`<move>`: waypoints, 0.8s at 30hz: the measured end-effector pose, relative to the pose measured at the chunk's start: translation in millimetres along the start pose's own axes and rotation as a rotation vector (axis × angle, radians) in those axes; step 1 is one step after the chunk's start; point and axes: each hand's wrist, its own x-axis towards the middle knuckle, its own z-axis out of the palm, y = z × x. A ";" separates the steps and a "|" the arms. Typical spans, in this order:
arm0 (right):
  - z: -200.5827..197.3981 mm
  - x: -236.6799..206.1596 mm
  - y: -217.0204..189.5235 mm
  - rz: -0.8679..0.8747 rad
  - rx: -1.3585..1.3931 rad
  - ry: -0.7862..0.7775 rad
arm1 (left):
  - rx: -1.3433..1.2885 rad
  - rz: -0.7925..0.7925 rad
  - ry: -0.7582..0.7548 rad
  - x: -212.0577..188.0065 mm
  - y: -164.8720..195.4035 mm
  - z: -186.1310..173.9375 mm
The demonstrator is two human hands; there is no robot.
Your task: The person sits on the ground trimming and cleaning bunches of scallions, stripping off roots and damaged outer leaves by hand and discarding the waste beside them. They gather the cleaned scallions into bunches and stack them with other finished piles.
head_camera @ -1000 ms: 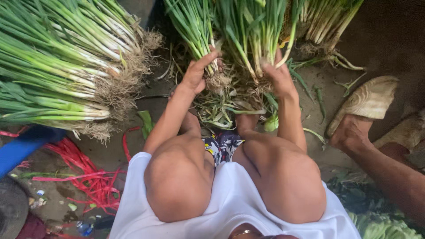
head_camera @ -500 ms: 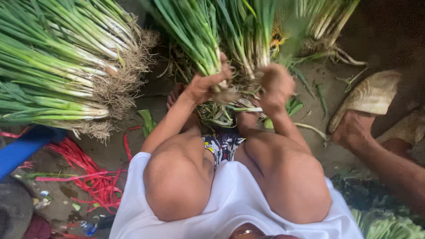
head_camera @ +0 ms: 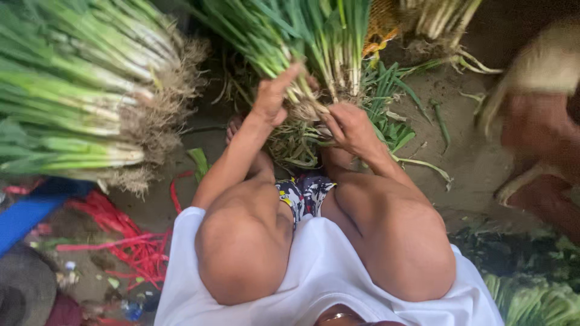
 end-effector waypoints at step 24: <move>10.0 46.0 13.4 0.164 -0.391 0.145 | -0.126 -0.141 -0.357 -18.8 9.4 -40.5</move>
